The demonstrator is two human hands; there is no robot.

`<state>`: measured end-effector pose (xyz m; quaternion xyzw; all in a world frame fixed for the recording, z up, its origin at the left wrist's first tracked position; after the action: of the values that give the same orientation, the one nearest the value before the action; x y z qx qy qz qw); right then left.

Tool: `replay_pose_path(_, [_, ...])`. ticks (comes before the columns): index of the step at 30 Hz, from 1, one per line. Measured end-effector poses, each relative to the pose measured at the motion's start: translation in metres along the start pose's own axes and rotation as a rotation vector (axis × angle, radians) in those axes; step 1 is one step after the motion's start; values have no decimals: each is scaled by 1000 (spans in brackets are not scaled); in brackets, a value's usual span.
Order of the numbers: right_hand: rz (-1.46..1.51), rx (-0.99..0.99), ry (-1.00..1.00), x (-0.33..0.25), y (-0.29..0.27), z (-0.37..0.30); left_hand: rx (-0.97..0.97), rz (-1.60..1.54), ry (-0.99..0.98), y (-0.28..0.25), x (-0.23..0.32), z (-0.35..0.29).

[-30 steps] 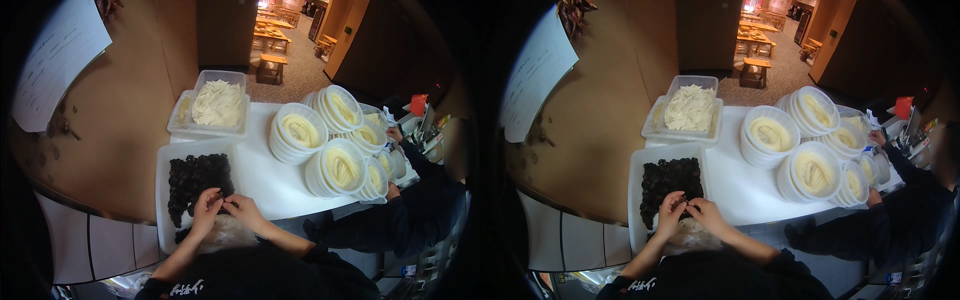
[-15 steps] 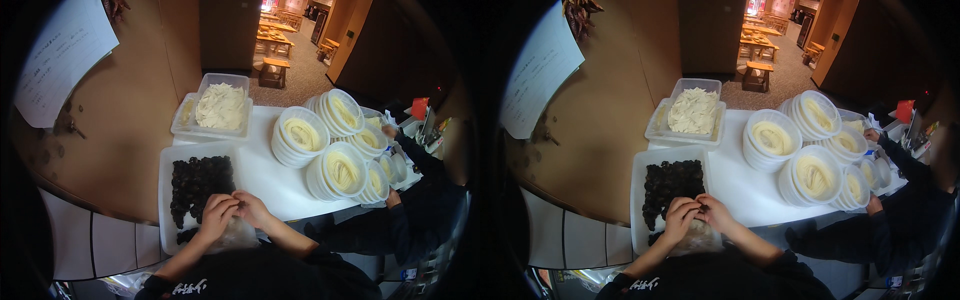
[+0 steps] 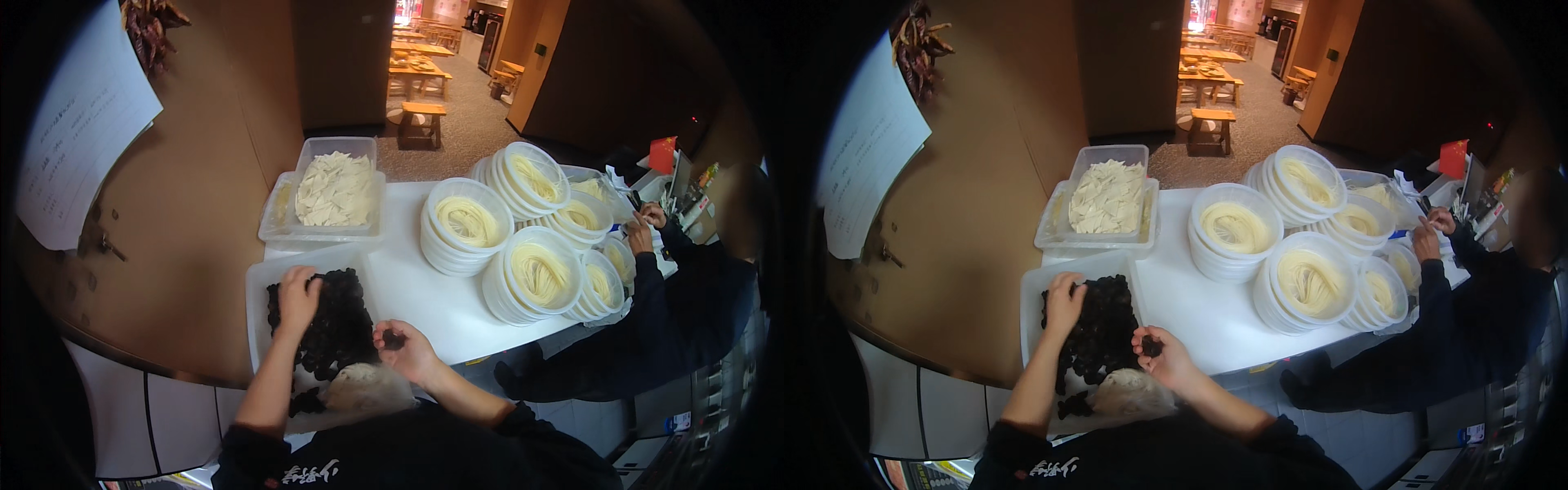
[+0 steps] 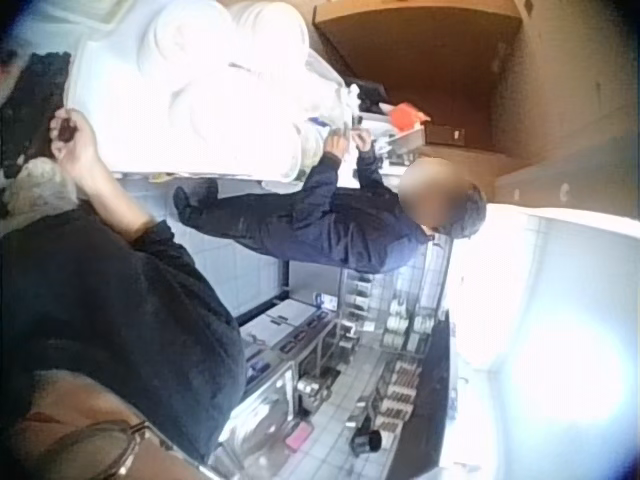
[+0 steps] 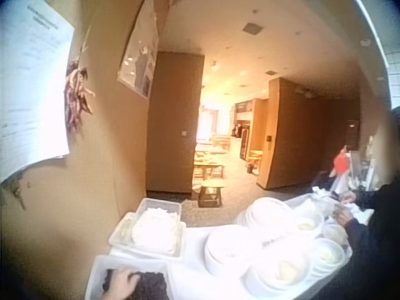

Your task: The person places dark ingredients and white slices into bowls containing noodles. They handle each bowl individually, adding ingredients by hand and arranging them on the table.

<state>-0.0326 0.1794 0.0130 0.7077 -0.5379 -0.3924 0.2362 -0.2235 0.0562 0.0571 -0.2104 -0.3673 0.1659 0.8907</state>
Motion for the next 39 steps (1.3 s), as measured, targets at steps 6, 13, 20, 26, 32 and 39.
replay_pose_path(6, [-74,102,-102,-23,5,-29,-188,257,-57,31,-77,-7])
replay_pose_path(13, [-585,327,-1008,-190,-10,-95,-96,280,96,33,-74,-13])
replay_pose_path(20, [-1339,946,-1497,-272,-32,-148,-128,234,-70,29,-67,-11])
replay_pose_path(26, [-1136,419,-1394,-203,-2,-127,-154,-469,-481,26,-3,-9])
replay_pose_path(32, [-1164,-110,-808,-67,46,-52,-482,-958,-641,19,109,-47])
replay_pose_path(39, [-1280,-36,-949,-66,60,-52,-390,-883,-670,3,104,-53])
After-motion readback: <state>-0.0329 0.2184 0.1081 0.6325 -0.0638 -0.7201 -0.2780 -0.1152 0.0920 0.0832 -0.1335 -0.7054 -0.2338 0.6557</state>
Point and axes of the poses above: each hand's wrist, its own z-axis towards the middle knuckle, its own y-axis out of the palm, x = y × z, the point moved 5 cm from there along z, towards the middle knuckle, and after that the axes turned 14 degrees about x, right-handed, at the moved point
